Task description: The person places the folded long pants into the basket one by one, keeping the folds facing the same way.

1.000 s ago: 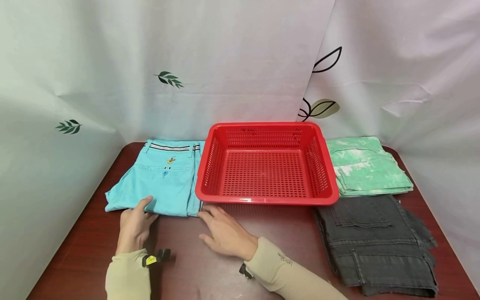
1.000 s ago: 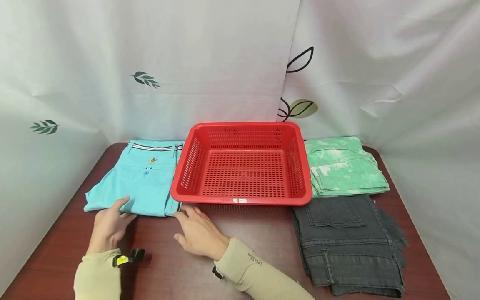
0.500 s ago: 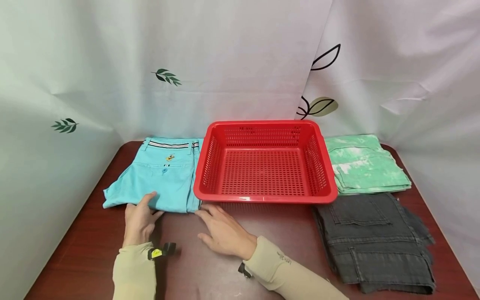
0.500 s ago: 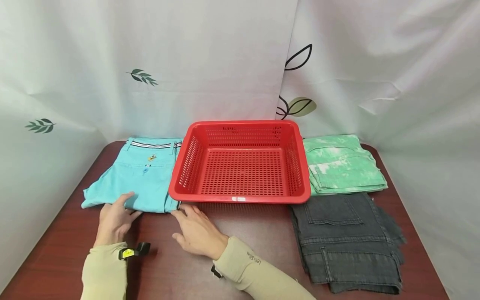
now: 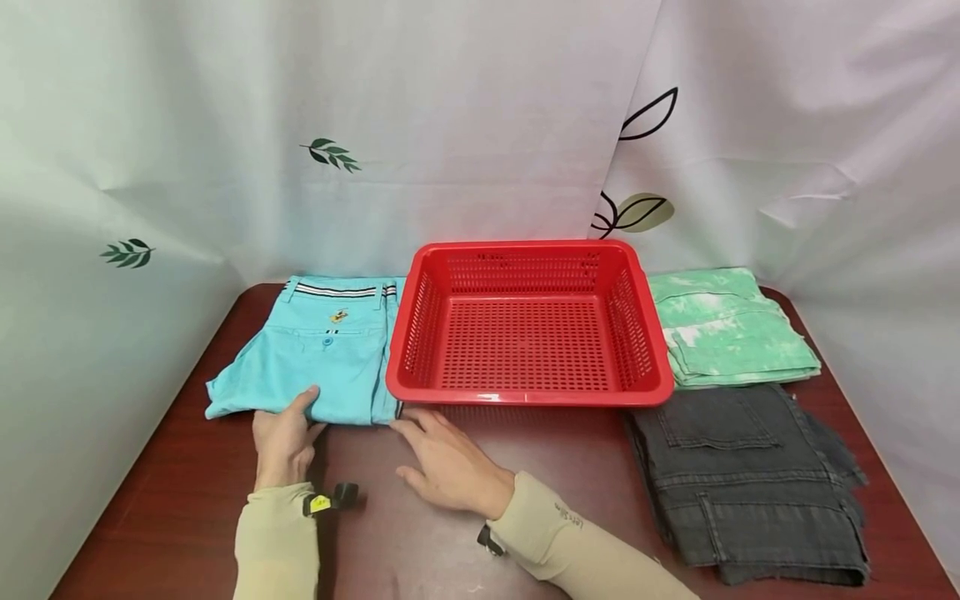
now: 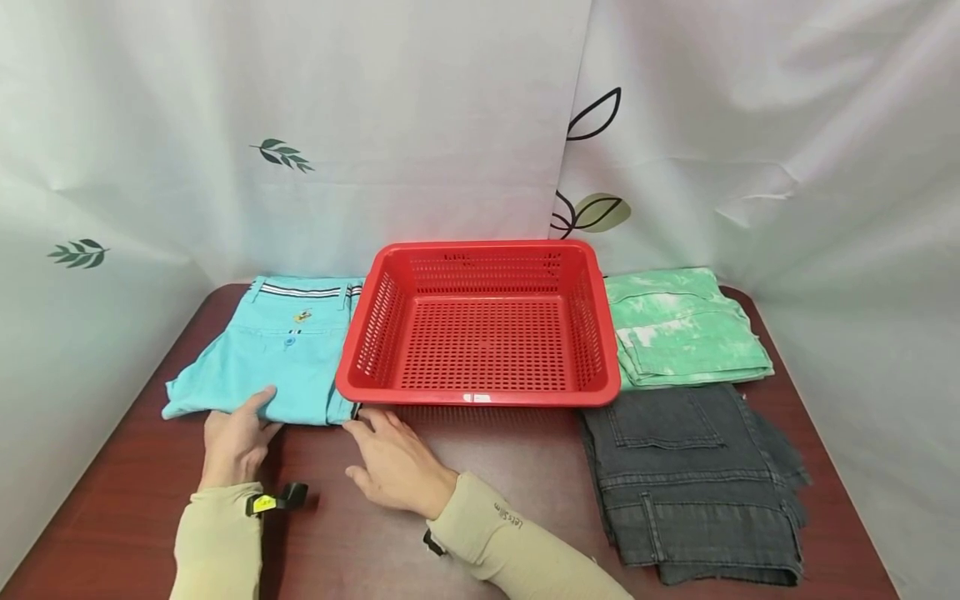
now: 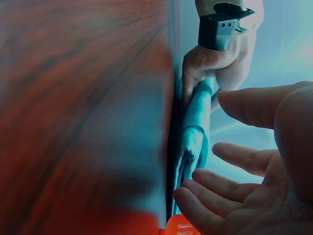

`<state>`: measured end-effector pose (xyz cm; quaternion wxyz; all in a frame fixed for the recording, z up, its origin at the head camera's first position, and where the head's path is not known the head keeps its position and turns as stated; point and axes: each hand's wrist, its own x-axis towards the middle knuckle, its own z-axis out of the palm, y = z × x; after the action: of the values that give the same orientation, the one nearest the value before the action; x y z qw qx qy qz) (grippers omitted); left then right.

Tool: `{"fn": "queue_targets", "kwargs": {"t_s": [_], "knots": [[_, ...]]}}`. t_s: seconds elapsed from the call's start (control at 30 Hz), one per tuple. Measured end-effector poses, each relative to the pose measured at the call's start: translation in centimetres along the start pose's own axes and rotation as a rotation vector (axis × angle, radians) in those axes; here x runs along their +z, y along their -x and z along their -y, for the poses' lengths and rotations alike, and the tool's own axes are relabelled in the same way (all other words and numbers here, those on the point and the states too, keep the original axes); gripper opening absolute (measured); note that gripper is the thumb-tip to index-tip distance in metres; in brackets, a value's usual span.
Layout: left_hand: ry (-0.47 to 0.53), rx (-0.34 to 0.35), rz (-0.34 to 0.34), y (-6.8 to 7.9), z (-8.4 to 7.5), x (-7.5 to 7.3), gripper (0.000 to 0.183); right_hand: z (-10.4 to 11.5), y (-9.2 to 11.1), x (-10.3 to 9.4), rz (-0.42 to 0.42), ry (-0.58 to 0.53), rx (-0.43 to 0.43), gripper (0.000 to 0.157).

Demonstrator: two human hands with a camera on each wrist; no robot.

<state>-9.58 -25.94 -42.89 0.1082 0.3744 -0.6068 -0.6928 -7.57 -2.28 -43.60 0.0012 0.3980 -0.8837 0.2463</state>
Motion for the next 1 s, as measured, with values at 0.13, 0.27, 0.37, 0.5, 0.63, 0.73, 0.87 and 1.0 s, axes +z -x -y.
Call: {"fn": "queue_targets", "kwargs": {"t_s": [0.13,0.27,0.37,0.5,0.63,0.73,0.87,1.0], "knots": [[-0.017,-0.005,-0.028,0.1,-0.3,0.0,0.074,0.0,0.0,-0.1,-0.001,-0.003,-0.002,0.056],[-0.006,-0.001,-0.027,0.1,-0.4,0.0,0.072,0.0,0.0,-0.1,-0.007,-0.003,-0.005,0.055],[0.007,0.015,-0.024,0.0,-0.5,0.0,0.072,-0.1,0.0,-0.1,-0.011,-0.002,-0.006,0.055],[0.031,0.031,-0.037,0.1,-0.6,-0.2,0.071,-0.1,0.1,-0.2,-0.008,-0.001,0.006,0.055],[0.048,0.047,-0.056,0.3,-0.9,-0.3,0.07,-0.1,0.2,-0.2,-0.002,0.008,0.016,0.055],[0.074,0.07,-0.07,0.5,-1.0,-0.3,0.067,-0.1,0.3,-0.3,-0.001,0.005,0.018,0.055],[0.131,0.122,-0.094,0.6,-1.2,-0.1,0.057,-0.1,0.3,-0.3,-0.002,0.001,0.019,0.054],[0.174,0.169,-0.111,0.8,-1.5,0.0,0.053,-0.1,0.3,-0.3,-0.003,-0.001,0.017,0.054]]}}
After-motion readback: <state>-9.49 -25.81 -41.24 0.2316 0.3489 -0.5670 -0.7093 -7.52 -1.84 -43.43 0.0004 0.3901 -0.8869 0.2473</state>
